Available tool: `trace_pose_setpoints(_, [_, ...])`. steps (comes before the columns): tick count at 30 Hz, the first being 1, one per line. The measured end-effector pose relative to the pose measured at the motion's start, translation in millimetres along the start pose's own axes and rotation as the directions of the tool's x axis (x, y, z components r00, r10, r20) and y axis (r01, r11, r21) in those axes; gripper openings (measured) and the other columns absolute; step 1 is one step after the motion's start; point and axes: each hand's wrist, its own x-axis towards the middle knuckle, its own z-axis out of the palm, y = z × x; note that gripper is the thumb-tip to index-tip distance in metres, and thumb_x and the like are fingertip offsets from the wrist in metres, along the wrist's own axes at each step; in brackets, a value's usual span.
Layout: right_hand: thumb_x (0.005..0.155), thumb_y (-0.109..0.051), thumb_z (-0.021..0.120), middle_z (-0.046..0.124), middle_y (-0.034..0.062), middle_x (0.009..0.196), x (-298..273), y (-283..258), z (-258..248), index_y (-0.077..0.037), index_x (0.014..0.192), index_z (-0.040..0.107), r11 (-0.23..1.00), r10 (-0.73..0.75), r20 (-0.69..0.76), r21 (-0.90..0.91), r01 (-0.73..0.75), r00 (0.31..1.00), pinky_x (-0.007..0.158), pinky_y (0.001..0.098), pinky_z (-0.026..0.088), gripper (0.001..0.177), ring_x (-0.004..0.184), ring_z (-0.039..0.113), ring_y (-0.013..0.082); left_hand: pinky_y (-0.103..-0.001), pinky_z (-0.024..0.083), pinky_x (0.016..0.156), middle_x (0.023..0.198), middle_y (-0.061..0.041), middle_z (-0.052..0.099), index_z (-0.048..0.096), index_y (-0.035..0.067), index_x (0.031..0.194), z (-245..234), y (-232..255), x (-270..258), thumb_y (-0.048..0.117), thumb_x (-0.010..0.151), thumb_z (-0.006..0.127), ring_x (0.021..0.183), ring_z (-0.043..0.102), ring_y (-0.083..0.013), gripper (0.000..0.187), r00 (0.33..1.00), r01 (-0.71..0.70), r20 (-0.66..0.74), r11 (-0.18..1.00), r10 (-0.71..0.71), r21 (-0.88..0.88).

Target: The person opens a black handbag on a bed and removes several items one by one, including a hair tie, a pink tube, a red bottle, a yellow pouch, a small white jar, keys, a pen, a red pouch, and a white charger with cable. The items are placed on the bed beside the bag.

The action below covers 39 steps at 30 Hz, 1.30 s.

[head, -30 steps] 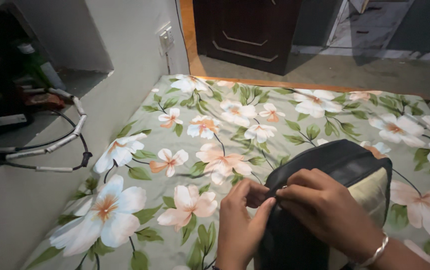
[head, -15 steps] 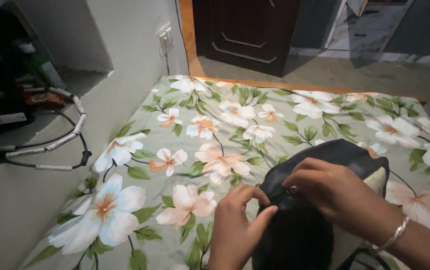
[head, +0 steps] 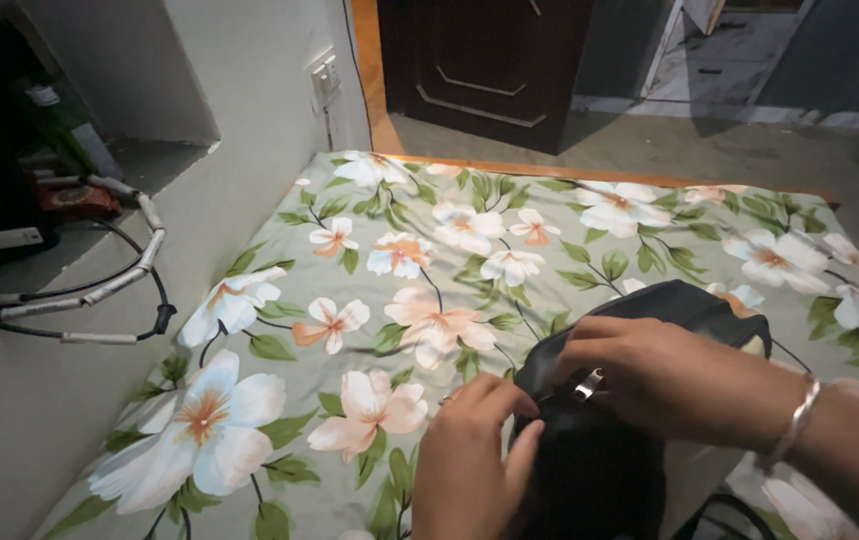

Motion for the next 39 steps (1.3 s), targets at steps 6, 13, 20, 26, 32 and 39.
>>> trace_pose_setpoints(6, [0.083, -0.017, 0.077, 0.074, 0.0017, 0.109, -1, 9, -2, -0.018, 0.106, 0.075, 0.953, -0.052, -0.055, -0.300, 0.033, 0.997, 0.089, 0.0363, 0.056, 0.023, 0.103, 0.072, 0.0233, -0.044, 0.053, 0.081, 0.099, -0.009, 0.067, 0.069, 0.009, 0.090, 3, 6, -2, 0.012, 0.079, 0.076, 0.096, 0.068, -0.0343, 0.013, 0.999, 0.039, -0.031, 0.999, -0.040, -0.012])
trace_pose_setpoints(13, [0.082, -0.019, 0.074, 0.075, 0.0064, 0.090, -6, -1, -1, -0.012, 0.096, 0.069, 0.976, 0.123, -0.327, -0.131, -0.174, 0.937, 0.073, 0.0358, 0.060, 0.017, 0.082, 0.073, 0.0224, -0.040, 0.056, 0.079, 0.100, -0.010, 0.071, 0.070, 0.008, 0.104, 7, 4, -3, 0.012, 0.081, 0.076, 0.093, 0.072, -0.0327, 0.024, 0.994, 0.043, -0.087, 0.976, -0.063, -0.215])
trace_pose_setpoints(20, [0.076, -0.014, 0.073, 0.071, 0.0092, 0.080, 1, -39, 32, -0.012, 0.087, 0.069, 0.931, -0.039, -0.548, -0.325, -0.169, 0.836, 0.066, 0.0410, 0.056, 0.012, 0.076, 0.071, 0.0310, -0.041, 0.055, 0.073, 0.095, -0.011, 0.072, 0.072, 0.007, 0.097, 21, -1, -4, 0.011, 0.087, 0.074, 0.088, 0.073, -0.0335, 0.011, 0.986, 0.049, -0.151, 0.982, -0.077, -0.182])
trace_pose_setpoints(26, [0.076, -0.013, 0.073, 0.073, 0.0071, 0.079, 6, -57, 51, -0.009, 0.082, 0.069, 0.970, -0.057, -0.553, -0.226, -0.084, 0.831, 0.066, 0.0381, 0.057, 0.008, 0.077, 0.073, 0.0281, -0.042, 0.054, 0.074, 0.087, -0.014, 0.067, 0.065, 0.002, 0.091, 14, 2, -2, 0.008, 0.074, 0.073, 0.086, 0.070, -0.0355, 0.020, 0.985, 0.006, -0.166, 0.975, -0.044, -0.224])
trace_pose_setpoints(32, [0.090, -0.015, 0.068, 0.082, 0.0015, 0.097, -7, -15, 26, -0.011, 0.108, 0.079, 0.969, 0.050, -0.319, 0.246, 0.032, 0.946, 0.079, 0.0294, 0.060, 0.021, 0.089, 0.078, 0.0157, -0.047, 0.047, 0.074, 0.088, -0.016, 0.060, 0.061, 0.001, 0.091, 27, 18, 9, 0.021, 0.081, 0.073, 0.086, 0.060, -0.0389, 0.025, 0.985, 0.040, -0.162, 0.989, -0.063, -0.145])
trace_pose_setpoints(39, [0.085, -0.013, 0.073, 0.076, 0.0068, 0.111, -14, 10, 25, -0.008, 0.109, 0.076, 0.997, -0.078, -0.267, -0.030, 0.073, 0.961, 0.088, 0.0339, 0.056, 0.025, 0.103, 0.073, 0.0226, -0.048, 0.043, 0.075, 0.076, -0.014, 0.061, 0.060, 0.002, 0.073, 40, 19, 8, 0.022, 0.092, 0.068, 0.079, 0.057, -0.0364, 0.029, 0.953, 0.130, -0.264, 0.988, -0.146, -0.078])
